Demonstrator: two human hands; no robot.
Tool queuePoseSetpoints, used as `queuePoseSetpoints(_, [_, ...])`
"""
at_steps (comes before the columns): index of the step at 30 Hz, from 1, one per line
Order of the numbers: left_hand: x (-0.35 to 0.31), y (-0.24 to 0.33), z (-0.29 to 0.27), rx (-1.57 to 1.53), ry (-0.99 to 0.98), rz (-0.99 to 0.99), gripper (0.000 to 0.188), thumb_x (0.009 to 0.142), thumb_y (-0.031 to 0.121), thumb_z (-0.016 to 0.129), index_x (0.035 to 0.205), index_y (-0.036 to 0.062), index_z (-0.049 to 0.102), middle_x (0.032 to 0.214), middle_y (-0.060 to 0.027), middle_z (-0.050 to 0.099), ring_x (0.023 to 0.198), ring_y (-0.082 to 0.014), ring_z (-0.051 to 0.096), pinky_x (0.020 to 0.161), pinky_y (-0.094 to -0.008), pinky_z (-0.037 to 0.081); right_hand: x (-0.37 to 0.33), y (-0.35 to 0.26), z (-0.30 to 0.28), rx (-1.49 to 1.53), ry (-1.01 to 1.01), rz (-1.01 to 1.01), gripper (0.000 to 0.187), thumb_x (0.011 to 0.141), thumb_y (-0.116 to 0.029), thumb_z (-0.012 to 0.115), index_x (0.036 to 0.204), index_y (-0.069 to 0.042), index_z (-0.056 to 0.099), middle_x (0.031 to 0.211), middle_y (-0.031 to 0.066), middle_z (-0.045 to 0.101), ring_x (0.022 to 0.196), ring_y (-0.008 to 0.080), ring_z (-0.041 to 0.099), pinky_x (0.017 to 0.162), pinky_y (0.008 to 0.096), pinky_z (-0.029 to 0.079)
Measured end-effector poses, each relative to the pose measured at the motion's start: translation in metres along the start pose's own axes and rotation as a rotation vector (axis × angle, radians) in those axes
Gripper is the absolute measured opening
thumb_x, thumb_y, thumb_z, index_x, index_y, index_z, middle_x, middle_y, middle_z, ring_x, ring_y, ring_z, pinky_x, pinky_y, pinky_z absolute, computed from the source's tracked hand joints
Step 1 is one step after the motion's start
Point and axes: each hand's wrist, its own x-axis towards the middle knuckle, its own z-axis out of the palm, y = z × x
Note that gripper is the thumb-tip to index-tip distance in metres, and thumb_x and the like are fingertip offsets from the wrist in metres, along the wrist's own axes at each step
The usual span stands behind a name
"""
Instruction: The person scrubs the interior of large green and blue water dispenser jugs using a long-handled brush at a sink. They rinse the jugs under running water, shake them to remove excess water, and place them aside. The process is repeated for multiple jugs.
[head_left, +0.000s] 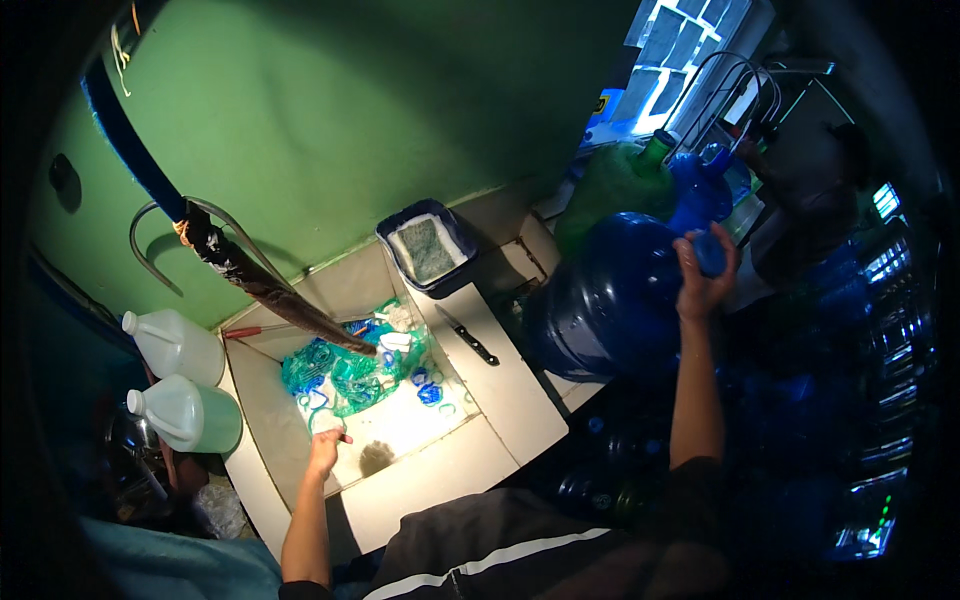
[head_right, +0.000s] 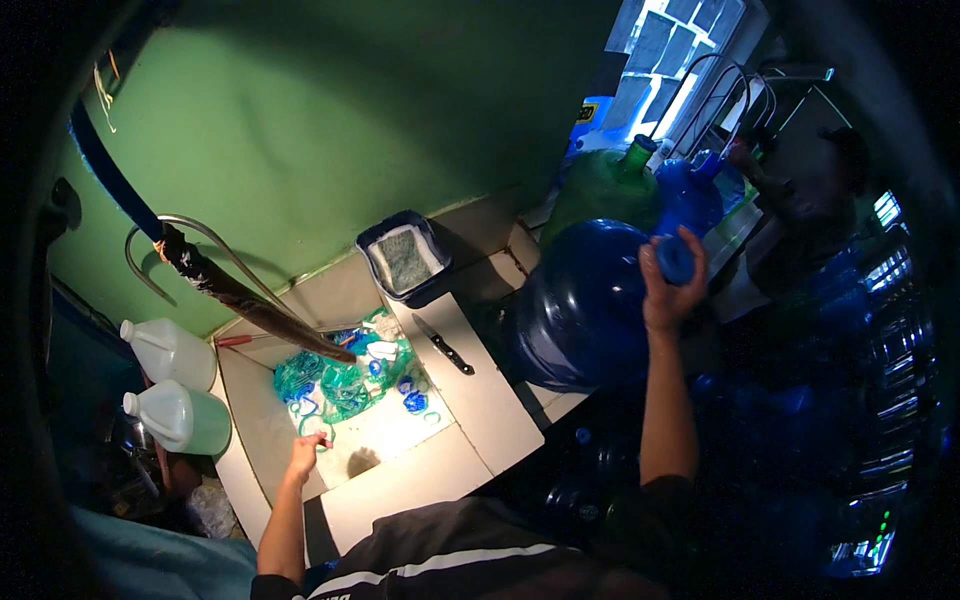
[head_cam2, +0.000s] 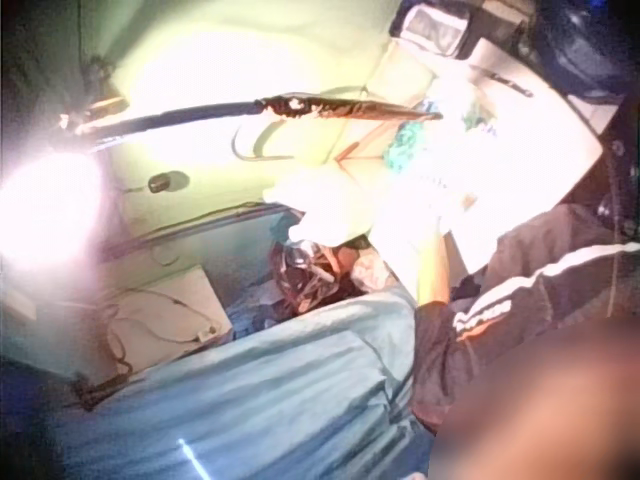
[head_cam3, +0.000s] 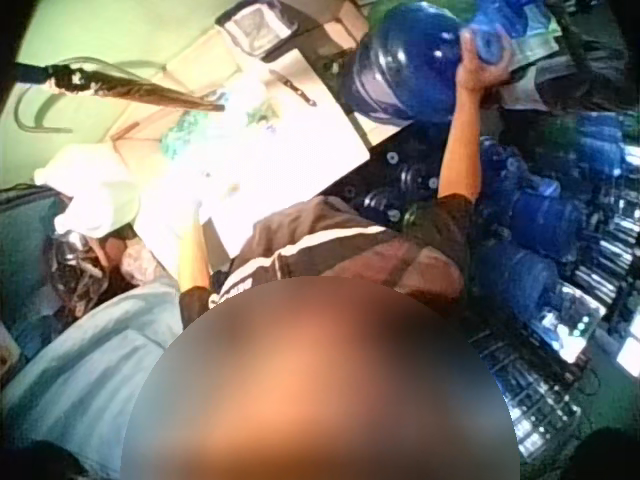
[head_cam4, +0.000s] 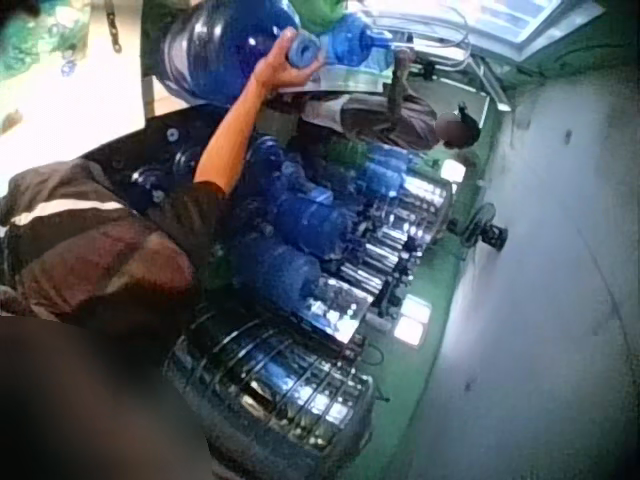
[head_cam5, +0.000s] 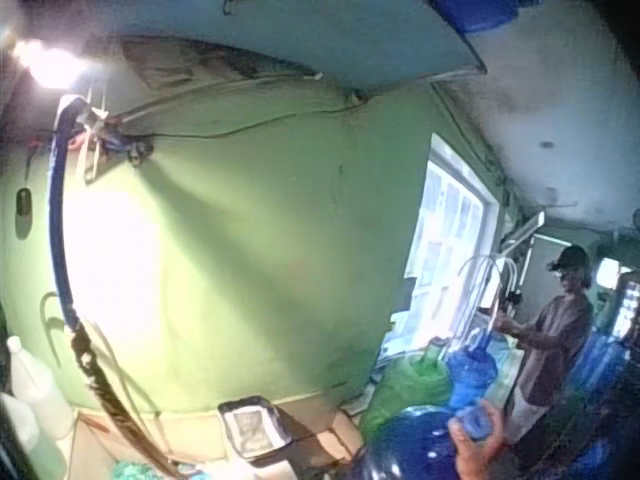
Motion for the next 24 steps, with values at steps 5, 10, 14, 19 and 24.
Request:
queuePoseSetpoints(5, [-0.052, 0.000, 0.021, 0.472, 0.056, 0.070, 0.046, 0.094, 0.043, 0.060, 0.106, 0.0008, 0.074, 0.132, -0.0204, 0.062, 0.130, -0.0408, 0.050, 0.111, -0.0479, 0.035, -0.021, 0.112, 0.070, -0.242, 0.049, -0.031, 0.051, 0.078, -0.014, 0.086, 0.121, -0.005, 0.060, 0.112, 0.0049, 0.064, 0.100, 0.0145, 0.061, 0.091, 0.0303, 0.049])
queuePoseSetpoints(10, [-0.082, 0.027, 0.054, 0.577, 0.129, 0.109, 0.046, 0.096, 0.047, 0.056, 0.112, 0.0067, 0.072, 0.129, -0.0171, 0.063, 0.135, -0.0404, 0.044, 0.113, -0.0632, 0.021, -0.042, 0.213, 0.141, -0.316, -0.083, 0.202, 0.066, 0.073, -0.041, 0.087, 0.119, -0.002, 0.059, 0.106, 0.0130, 0.064, 0.098, 0.0258, 0.063, 0.089, 0.0373, 0.049])
queuePoseSetpoints(14, [-0.093, 0.035, 0.080, 0.779, 0.257, 0.228, 0.034, 0.095, 0.037, 0.059, 0.109, 0.0087, 0.072, 0.120, -0.0127, 0.067, 0.128, -0.0369, 0.051, 0.112, -0.0608, 0.026, -0.047, 0.260, 0.176, -0.351, -0.150, 0.310, 0.077, 0.072, -0.046, 0.086, 0.128, -0.003, 0.054, 0.118, 0.0200, 0.062, 0.113, 0.0353, 0.060, 0.096, 0.0429, 0.048])
queuePoseSetpoints(19, [-0.092, 0.032, 0.087, 0.760, 0.368, 0.412, 0.029, 0.094, 0.028, 0.062, 0.112, 0.0065, 0.068, 0.111, -0.0126, 0.068, 0.118, -0.0337, 0.058, 0.110, -0.0549, 0.032, -0.046, 0.272, 0.196, -0.637, -0.283, 0.448, 0.099, 0.068, -0.051, 0.085, 0.143, -0.005, 0.040, 0.141, 0.0241, 0.048, 0.132, 0.0395, 0.046, 0.108, 0.0477, 0.038])
queuePoseSetpoints(24, [-0.091, 0.037, 0.085, 0.728, 0.334, 0.364, 0.033, 0.091, 0.026, 0.062, 0.114, 0.0026, 0.068, 0.110, -0.0151, 0.070, 0.106, -0.0348, 0.061, 0.101, -0.0453, 0.041, -0.107, 0.235, 0.145, -0.891, -0.317, 0.413, 0.088, 0.074, -0.051, 0.078, 0.144, -0.010, 0.044, 0.152, 0.0245, 0.033, 0.143, 0.0423, 0.029, 0.115, 0.0576, 0.026])
